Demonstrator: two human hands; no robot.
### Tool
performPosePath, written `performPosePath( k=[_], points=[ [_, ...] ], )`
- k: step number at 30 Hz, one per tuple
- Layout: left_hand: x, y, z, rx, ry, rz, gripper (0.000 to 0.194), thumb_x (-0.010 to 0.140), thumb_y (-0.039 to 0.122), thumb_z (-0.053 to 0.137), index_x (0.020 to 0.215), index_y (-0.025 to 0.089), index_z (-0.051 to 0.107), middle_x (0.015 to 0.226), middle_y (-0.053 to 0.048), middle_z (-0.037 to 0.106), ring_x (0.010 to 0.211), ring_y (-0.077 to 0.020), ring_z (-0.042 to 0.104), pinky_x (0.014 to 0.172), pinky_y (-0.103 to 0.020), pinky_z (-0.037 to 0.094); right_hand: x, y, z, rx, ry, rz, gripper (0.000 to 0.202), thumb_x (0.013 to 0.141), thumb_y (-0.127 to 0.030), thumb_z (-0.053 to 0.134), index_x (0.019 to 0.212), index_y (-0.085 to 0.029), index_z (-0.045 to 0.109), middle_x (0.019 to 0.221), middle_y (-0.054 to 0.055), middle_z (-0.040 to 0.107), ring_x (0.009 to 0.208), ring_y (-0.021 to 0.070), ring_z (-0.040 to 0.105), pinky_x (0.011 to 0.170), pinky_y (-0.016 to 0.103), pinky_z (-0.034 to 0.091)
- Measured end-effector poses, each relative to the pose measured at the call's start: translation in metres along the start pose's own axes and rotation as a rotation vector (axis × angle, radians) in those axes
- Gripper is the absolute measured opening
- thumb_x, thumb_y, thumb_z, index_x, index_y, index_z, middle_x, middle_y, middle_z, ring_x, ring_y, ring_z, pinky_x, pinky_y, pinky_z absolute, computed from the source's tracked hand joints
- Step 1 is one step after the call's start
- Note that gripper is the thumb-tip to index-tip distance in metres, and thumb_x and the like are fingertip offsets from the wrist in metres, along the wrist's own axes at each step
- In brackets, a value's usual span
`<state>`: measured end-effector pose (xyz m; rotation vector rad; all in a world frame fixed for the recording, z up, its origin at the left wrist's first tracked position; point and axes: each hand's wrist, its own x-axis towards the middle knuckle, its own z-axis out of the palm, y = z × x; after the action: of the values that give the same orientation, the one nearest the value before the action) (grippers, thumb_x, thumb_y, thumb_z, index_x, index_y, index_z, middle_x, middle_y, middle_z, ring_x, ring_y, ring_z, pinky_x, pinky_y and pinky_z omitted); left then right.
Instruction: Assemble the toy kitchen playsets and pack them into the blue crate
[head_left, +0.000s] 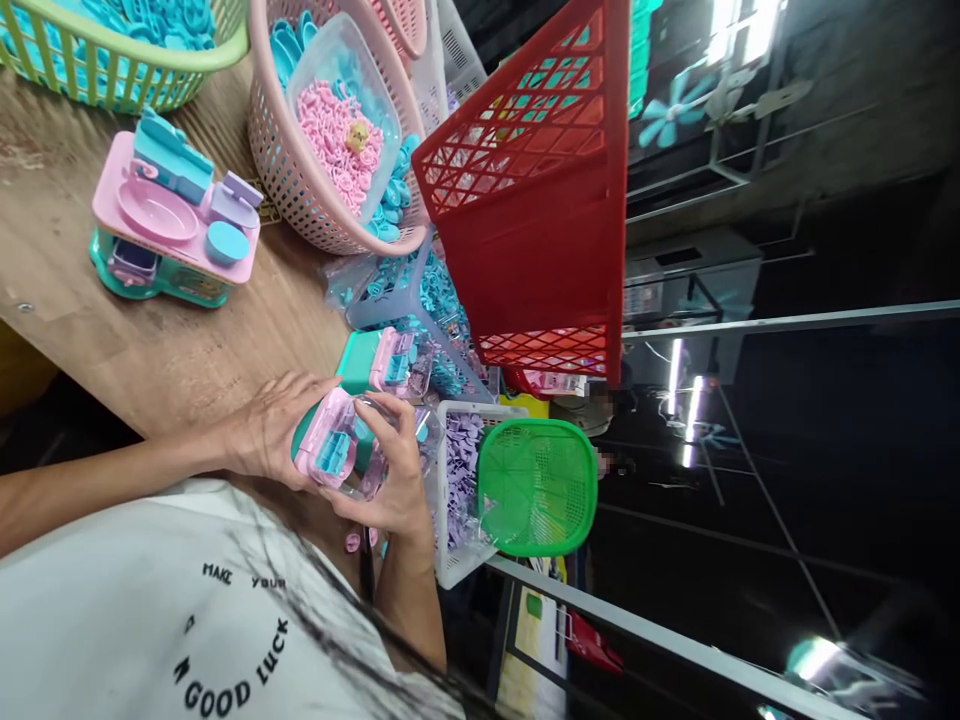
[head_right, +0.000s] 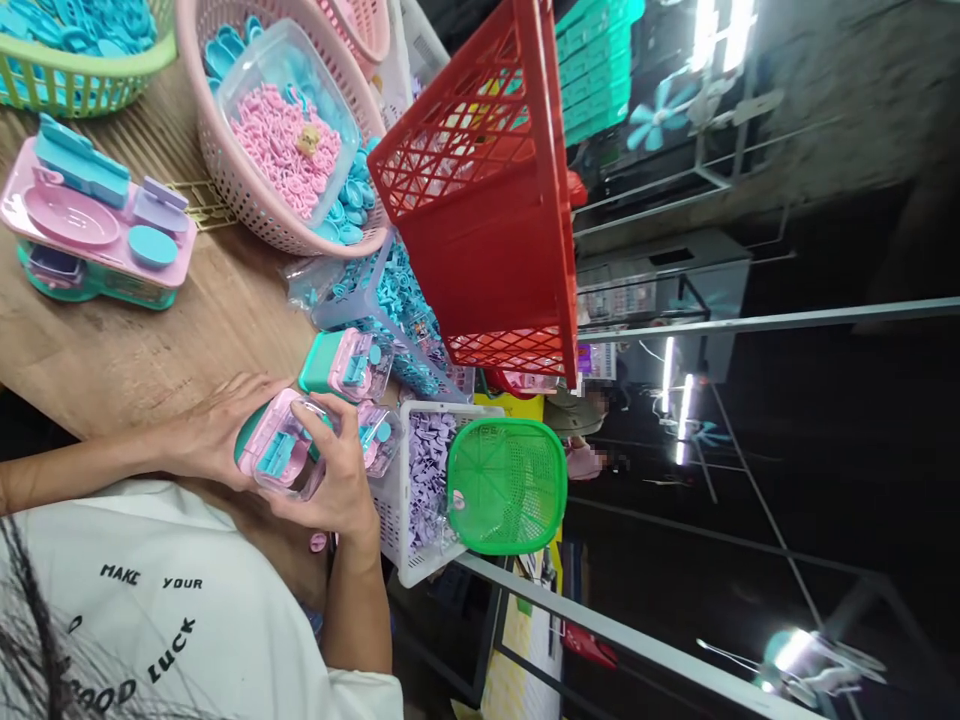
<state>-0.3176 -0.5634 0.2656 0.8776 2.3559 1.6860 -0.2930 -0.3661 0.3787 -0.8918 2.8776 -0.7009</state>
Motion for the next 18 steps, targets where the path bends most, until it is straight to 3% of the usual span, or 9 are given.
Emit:
performPosePath(
  k=[4,11,18],
  points=[
    [-0.001,-0.009,0.009,0.0,0.017,0.023,0.114,0.06,0.049,0.083,0.157,0.017,0.033,0.132,-0.015,0.055,0.12,-0.0369,0.053,0.106,-0.052,0.045,-0.002,0.003,0.002,-0.041,-0.018,0.02,0.106,0.061,-0.041,0.09,0.154,-0.036,0.04,0.144,0.012,0.043,0.138,0.0377,0.052,0.117,0.064,0.047],
    [-0.006,-0.018,0.013,-0.002,0.017,0.038,0.12,0.063,0.051,0.085,0.162,0.02,0.025,0.141,-0.015,0.051,0.127,-0.037,0.05,0.111,-0.052,0.042,0.005,0.0,-0.007,0.03,-0.089,0.043,0.102,0.065,-0.041,0.09,0.155,-0.033,0.044,0.145,0.012,0.044,0.14,0.0344,0.05,0.12,0.057,0.046],
    [-0.004,-0.012,0.007,-0.063,0.025,0.041,0.108,0.061,0.051,0.089,0.151,0.021,0.038,0.141,-0.013,0.055,0.126,-0.0361,0.052,0.11,-0.052,0.043,0.017,-0.009,-0.017,0.024,-0.204,0.099,0.102,0.065,-0.037,0.091,0.156,-0.032,0.046,0.147,0.011,0.043,0.141,0.032,0.05,0.12,0.051,0.048]
  ],
)
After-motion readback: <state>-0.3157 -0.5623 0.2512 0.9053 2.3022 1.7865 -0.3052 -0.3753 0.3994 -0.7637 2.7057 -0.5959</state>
